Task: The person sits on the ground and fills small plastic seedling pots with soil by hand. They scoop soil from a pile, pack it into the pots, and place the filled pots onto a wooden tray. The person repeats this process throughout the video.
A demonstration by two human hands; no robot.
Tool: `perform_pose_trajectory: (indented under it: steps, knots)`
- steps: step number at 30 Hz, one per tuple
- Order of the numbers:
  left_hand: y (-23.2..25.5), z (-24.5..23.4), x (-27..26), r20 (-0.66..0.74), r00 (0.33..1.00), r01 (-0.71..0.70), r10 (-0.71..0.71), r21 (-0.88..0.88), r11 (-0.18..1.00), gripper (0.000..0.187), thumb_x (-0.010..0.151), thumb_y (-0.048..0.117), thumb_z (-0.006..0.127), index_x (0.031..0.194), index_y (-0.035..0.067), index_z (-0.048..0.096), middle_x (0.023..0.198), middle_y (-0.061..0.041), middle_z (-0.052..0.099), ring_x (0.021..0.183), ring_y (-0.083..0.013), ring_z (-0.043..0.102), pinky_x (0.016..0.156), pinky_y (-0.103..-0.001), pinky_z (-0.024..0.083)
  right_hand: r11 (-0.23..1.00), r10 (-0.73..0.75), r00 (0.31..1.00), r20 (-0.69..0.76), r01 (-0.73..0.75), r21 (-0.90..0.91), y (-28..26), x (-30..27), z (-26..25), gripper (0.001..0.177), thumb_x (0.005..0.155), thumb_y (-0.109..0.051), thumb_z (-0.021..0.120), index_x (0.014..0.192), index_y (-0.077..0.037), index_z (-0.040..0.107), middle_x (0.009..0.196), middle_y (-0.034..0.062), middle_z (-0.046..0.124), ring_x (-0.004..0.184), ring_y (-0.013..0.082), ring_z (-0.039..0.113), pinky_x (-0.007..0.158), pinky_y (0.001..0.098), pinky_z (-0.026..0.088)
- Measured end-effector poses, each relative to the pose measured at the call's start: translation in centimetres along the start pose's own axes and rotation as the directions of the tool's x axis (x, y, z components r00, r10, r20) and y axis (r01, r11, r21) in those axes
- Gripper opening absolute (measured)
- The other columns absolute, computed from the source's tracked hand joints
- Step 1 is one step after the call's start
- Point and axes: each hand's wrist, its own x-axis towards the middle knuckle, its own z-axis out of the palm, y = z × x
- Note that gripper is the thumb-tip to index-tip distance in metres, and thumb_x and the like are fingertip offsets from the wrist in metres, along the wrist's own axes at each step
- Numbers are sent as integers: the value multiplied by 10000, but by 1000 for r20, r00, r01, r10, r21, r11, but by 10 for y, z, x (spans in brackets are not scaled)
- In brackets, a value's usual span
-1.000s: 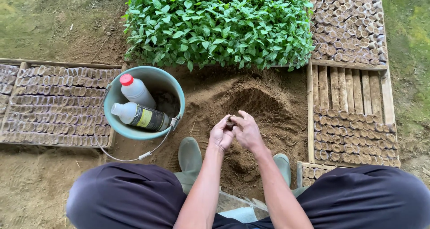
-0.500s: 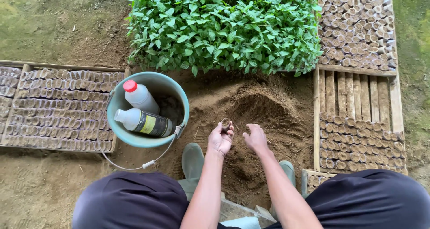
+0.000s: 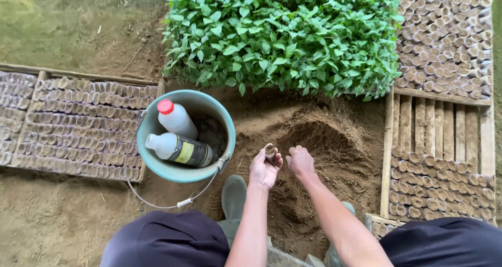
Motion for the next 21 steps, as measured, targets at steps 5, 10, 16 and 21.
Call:
perform_pose_trajectory:
  steps: [5, 10, 16, 21]
  knots:
    - [2, -9, 1, 1, 1000, -11, 11, -28, 1000, 288, 1060, 276, 537, 1153, 71, 718, 1023, -223, 754, 823, -333, 738, 775, -434, 633, 997, 16, 997, -76, -10, 73, -1, -11, 11, 140, 895, -236, 669, 824, -115, 661, 845, 118, 625, 901, 354, 678, 782, 522, 616]
    - [11, 10, -9, 33, 999, -39, 40, -27, 999, 315, 1064, 261, 526, 1243, 62, 692, 1037, -221, 748, 838, -316, 732, 770, -397, 633, 835, 382, 908, -170, -260, 485, 15, -3, 42, 222, 867, -332, 664, 808, -124, 712, 819, 150, 716, 901, 403, 693, 791, 561, 547]
    - [23, 29, -10, 103, 990, -89, 94, -53, 995, 338, 1040, 221, 583, 1306, 31, 668, 1042, -245, 729, 845, -329, 714, 742, -367, 642, 521, 143, 976, -162, 65, 851, -64, -28, -32, 191, 820, -24, 739, 783, -185, 836, 477, 16, 651, 491, 65, 572, 544, 239, 508]
    - [24, 39, -34, 106, 988, -106, 110, -40, 994, 325, 1029, 213, 604, 1284, 28, 682, 1034, -251, 724, 827, -324, 699, 718, -336, 635, 947, -184, 937, -297, 250, 203, -57, -13, -21, 587, 897, -33, 622, 1459, 57, 475, 1467, 305, 494, 1371, 462, 464, 1142, 511, 445]
